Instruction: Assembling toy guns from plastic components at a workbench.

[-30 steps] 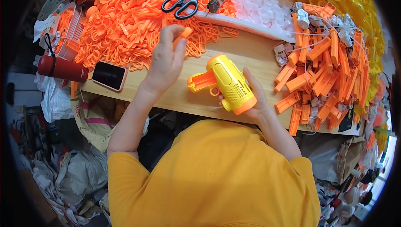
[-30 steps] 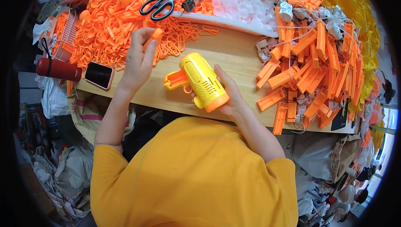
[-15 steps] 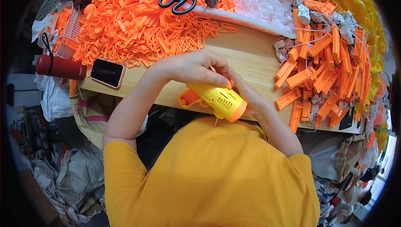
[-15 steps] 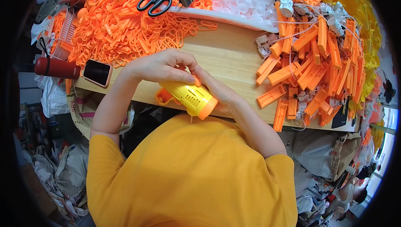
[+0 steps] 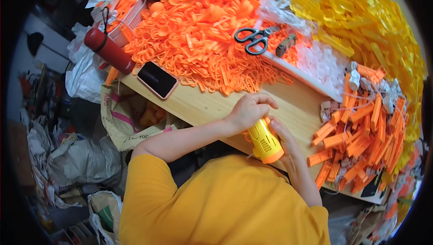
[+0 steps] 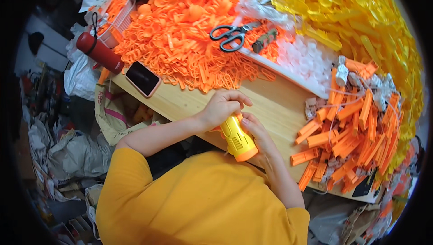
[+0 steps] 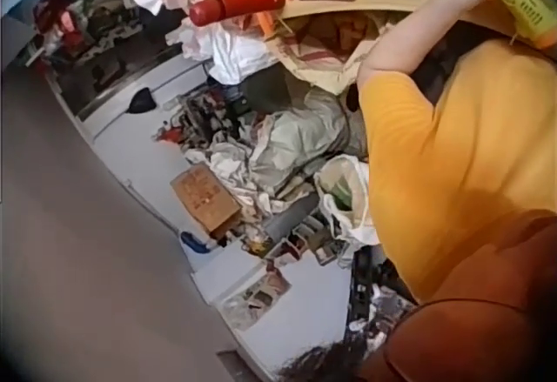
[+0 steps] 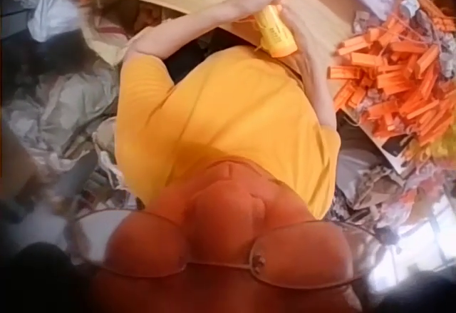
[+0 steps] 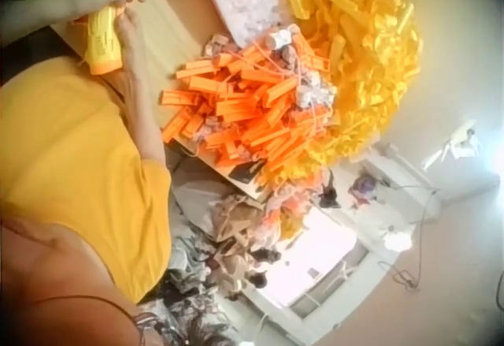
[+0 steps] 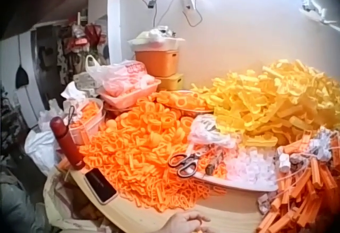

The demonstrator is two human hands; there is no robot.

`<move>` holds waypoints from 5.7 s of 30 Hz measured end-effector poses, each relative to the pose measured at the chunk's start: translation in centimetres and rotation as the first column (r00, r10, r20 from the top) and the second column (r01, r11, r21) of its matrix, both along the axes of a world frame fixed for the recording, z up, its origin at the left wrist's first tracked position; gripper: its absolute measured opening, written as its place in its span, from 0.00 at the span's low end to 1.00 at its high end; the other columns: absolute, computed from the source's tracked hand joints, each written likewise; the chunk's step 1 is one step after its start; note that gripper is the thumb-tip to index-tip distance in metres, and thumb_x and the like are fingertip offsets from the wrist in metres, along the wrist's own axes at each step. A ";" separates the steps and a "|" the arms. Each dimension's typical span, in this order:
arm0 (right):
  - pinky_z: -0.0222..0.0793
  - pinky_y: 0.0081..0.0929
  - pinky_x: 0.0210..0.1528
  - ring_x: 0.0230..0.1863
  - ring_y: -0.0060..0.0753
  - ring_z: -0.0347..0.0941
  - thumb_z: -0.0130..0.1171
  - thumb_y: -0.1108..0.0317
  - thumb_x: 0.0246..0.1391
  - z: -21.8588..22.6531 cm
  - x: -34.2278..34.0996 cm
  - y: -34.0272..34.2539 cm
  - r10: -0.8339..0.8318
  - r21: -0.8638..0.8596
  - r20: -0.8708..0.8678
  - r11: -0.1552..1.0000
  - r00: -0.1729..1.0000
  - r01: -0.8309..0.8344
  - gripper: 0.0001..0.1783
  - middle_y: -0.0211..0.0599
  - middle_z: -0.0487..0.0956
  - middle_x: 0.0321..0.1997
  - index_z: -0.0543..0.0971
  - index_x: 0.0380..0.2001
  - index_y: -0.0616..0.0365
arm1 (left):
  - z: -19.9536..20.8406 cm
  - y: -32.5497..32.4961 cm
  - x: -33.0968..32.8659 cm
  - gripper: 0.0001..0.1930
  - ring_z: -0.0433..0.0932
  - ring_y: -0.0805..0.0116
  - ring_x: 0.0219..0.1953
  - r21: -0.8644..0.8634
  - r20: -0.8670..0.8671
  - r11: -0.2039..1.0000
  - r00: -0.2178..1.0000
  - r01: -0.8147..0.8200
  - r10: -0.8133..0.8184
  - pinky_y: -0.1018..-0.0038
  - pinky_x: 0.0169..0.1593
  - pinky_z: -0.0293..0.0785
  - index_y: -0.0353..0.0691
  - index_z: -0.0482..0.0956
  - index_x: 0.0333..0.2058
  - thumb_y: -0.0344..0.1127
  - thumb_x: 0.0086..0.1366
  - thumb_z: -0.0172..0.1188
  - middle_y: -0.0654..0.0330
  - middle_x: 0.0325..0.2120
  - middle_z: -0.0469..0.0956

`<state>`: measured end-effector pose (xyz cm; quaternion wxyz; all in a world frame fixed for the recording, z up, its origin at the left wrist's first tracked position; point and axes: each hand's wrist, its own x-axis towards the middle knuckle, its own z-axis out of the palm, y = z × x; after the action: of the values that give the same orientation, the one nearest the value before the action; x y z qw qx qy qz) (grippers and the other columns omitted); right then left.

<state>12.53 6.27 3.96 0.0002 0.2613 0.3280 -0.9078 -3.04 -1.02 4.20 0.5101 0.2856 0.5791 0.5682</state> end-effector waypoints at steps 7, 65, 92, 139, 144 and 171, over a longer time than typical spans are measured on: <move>0.80 0.46 0.39 0.46 0.51 0.77 0.54 0.50 0.58 0.0 0.2 0.7 -0.024 -0.119 -0.128 0.993 0.991 0.009 0.34 0.53 0.73 0.50 0.60 0.59 0.60 | 1.3 -0.1 -2.5 0.13 0.74 0.74 0.42 0.200 -0.263 0.980 0.964 0.023 0.031 0.77 0.46 0.72 0.36 0.78 0.43 0.28 0.58 0.58 0.61 0.37 0.76; 0.74 0.42 0.52 0.51 0.42 0.75 0.58 0.51 0.55 -0.8 1.6 2.7 -0.614 0.148 -0.242 0.742 0.751 0.654 0.33 0.45 0.75 0.51 0.65 0.57 0.61 | -1.8 1.3 4.7 0.11 0.78 0.67 0.44 0.084 0.642 0.928 0.732 -0.362 0.228 0.70 0.50 0.77 0.38 0.67 0.42 0.27 0.64 0.59 0.56 0.40 0.75; 0.77 0.30 0.42 0.40 0.32 0.77 0.56 0.66 0.54 1.2 -0.8 1.8 -0.673 0.253 -0.371 0.590 0.640 0.767 0.25 0.42 0.75 0.43 0.63 0.53 0.60 | -2.6 0.6 9.0 0.36 0.64 0.65 0.58 0.520 0.009 0.840 0.985 -0.154 0.175 0.68 0.62 0.62 0.35 0.48 0.59 0.24 0.59 0.62 0.51 0.55 0.60; 0.72 0.37 0.31 0.26 0.40 0.77 0.68 0.50 0.41 -2.5 -11.5 5.8 0.013 0.915 0.300 -0.288 0.954 -0.284 0.20 0.40 0.78 0.22 0.78 0.27 0.56 | -3.2 -1.6 -6.6 0.15 0.78 0.60 0.28 0.023 -0.987 0.966 0.150 -0.258 0.064 0.66 0.32 0.74 0.47 0.81 0.43 0.36 0.55 0.65 0.58 0.27 0.77; 0.72 0.39 0.30 0.27 0.44 0.77 0.69 0.53 0.40 -3.4 -12.3 7.0 0.004 0.933 0.250 -0.270 0.968 -0.239 0.18 0.39 0.79 0.22 0.76 0.24 0.55 | -2.9 -1.5 -7.3 0.17 0.77 0.59 0.28 0.089 -0.966 0.972 0.221 -0.219 0.138 0.67 0.32 0.74 0.45 0.79 0.46 0.32 0.55 0.64 0.56 0.28 0.74; 0.68 0.23 0.27 0.22 0.24 0.72 0.66 0.63 0.51 4.3 -9.7 9.1 0.406 0.964 0.251 -0.028 0.879 -0.263 0.13 0.31 0.76 0.21 0.79 0.35 0.59 | -2.4 -1.6 -6.6 0.08 0.77 0.72 0.30 0.476 -0.594 0.874 0.699 -0.095 0.399 0.79 0.33 0.73 0.34 0.81 0.36 0.20 0.56 0.62 0.60 0.33 0.75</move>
<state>2.82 15.35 8.26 0.0247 0.0547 0.9040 -0.4232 -9.65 -2.62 1.77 0.1099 0.4898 0.6250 0.5978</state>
